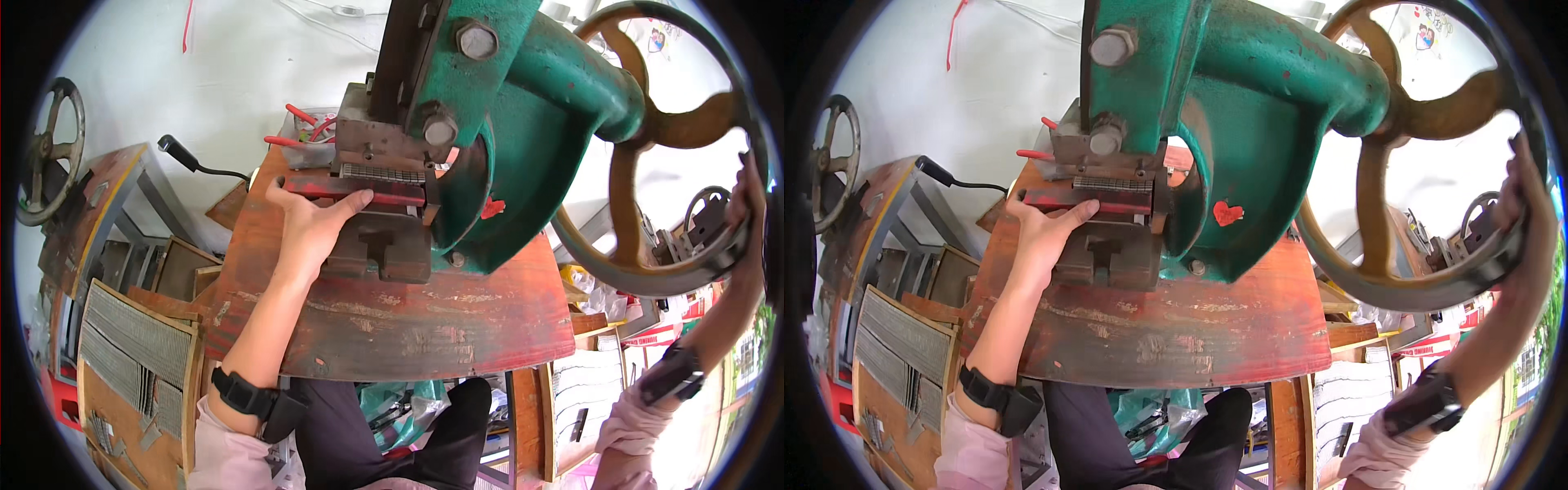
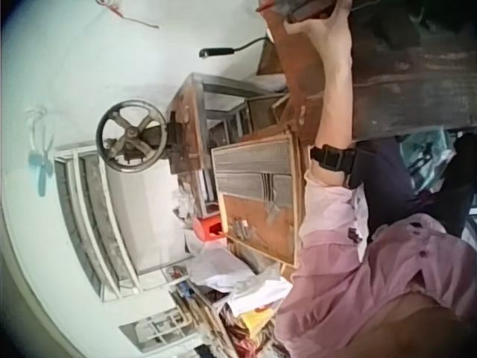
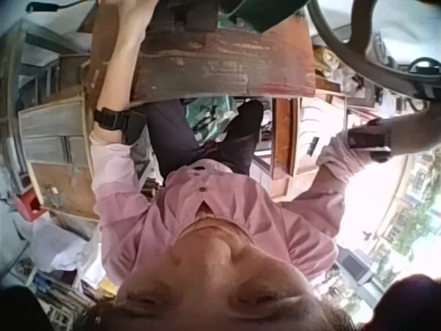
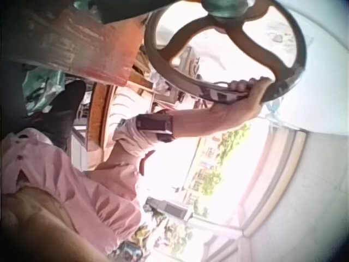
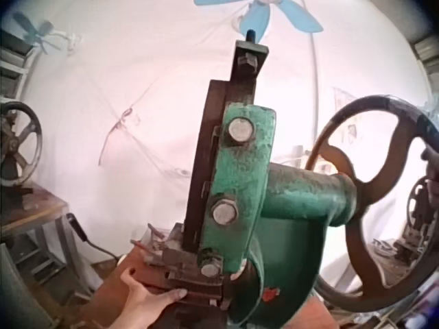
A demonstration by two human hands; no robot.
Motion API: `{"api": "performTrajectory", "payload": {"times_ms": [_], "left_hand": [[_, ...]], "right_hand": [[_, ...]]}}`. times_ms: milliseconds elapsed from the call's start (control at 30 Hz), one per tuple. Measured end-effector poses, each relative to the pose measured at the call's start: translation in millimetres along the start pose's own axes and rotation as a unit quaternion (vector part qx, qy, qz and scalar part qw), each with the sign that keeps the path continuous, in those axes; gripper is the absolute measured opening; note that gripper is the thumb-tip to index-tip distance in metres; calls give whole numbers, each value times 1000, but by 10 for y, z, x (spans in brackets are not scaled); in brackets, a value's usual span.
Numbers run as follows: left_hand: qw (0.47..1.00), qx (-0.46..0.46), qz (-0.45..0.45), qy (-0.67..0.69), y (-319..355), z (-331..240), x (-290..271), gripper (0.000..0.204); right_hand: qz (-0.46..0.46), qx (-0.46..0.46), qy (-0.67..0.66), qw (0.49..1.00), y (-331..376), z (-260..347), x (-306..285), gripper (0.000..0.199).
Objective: Operating a manual press machine to shape or trim industrial metal strips.
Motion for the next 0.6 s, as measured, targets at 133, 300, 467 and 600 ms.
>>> {"api": "performTrajectory", "payload": {"times_ms": [133,300,467,600], "left_hand": [[997,-53,-17,-54,57,-85,47,113],[999,-1,-21,-33,102,-120,77,110],[999,0,-17,-30,46,-44,21,112],[998,-15,-10,-55,66,-136,81,115]], "right_hand": [[-138,65,71,986,-309,242,67,28],[-268,-210,-23,940,1094,-1104,480,37],[-228,-141,-46,962,1050,-635,655,25],[-78,-35,103,991,232,-334,-139,34]]}}
Point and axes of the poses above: each hand's wrist, its own y-axis away from the middle knuckle, its own x-axis out of the palm, z = x × y, the point moved 3 cm from there along -y, towards the middle knuckle, and after that the axes turned 1 degree about -z, right-handed, at the moved point
